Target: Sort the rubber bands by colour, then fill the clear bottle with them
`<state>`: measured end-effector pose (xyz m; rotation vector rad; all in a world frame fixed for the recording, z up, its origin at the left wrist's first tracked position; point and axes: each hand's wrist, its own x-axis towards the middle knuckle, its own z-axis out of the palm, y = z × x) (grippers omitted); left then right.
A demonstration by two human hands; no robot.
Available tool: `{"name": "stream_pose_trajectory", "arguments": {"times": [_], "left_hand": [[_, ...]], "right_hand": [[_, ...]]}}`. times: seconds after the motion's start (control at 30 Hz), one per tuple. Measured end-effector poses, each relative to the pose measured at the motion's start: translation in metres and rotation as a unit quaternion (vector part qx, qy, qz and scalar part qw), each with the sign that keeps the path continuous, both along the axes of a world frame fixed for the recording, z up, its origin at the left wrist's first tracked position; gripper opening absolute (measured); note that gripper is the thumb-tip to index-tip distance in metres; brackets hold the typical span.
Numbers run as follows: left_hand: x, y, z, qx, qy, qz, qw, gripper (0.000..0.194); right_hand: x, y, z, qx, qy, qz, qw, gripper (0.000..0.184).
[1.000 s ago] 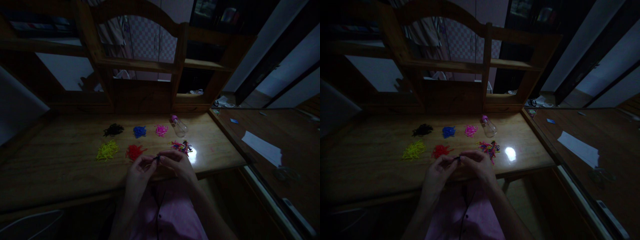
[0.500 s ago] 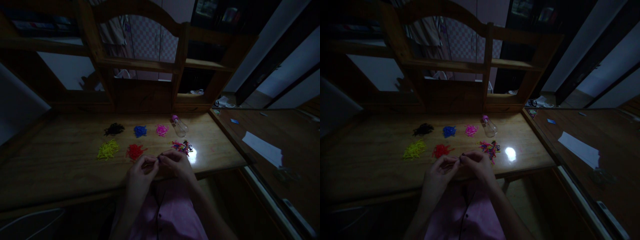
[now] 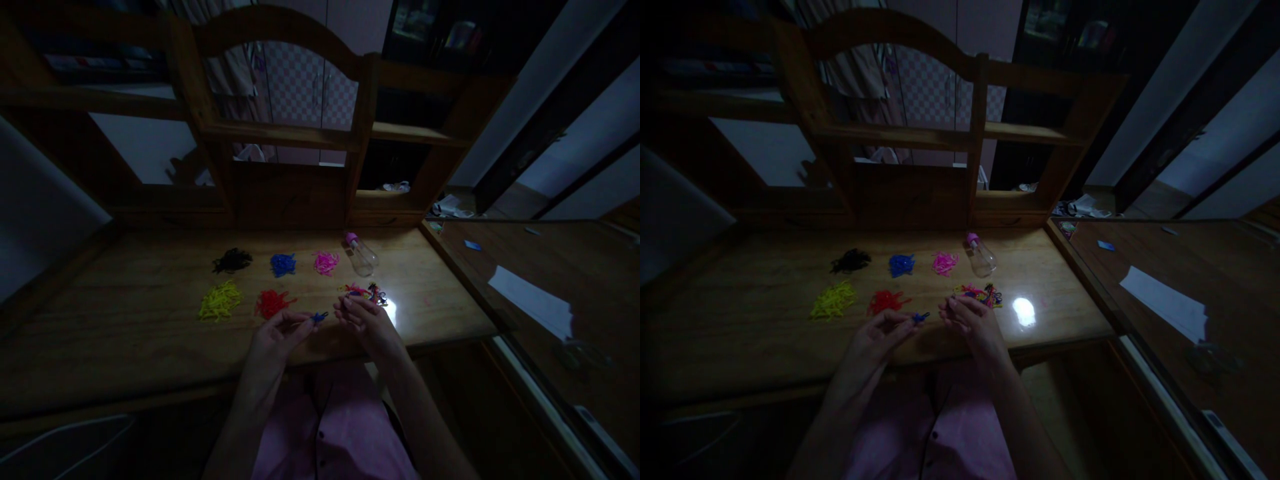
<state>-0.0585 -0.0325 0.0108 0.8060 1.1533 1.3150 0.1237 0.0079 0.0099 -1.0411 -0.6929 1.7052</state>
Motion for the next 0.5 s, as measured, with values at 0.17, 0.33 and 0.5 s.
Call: {"name": "stream_pose_trajectory", "arguments": {"times": [0.17,0.33,0.5], "left_hand": [[0.003,-0.001,0.005,-0.030,-0.052,0.003,0.998,0.024],[0.008,-0.002,0.009,-0.020,-0.053,0.015,0.998,0.023],[0.011,-0.002,0.009,-0.010,-0.006,0.008,1.000,0.024]], "right_hand": [[0.002,-0.006,0.007,0.039,-0.014,0.001,0.999,0.031],[-0.006,-0.022,0.024,0.116,-0.087,0.010,0.989,0.025],[-0.014,-0.030,0.033,0.156,-0.141,0.001,0.978,0.021]]}}
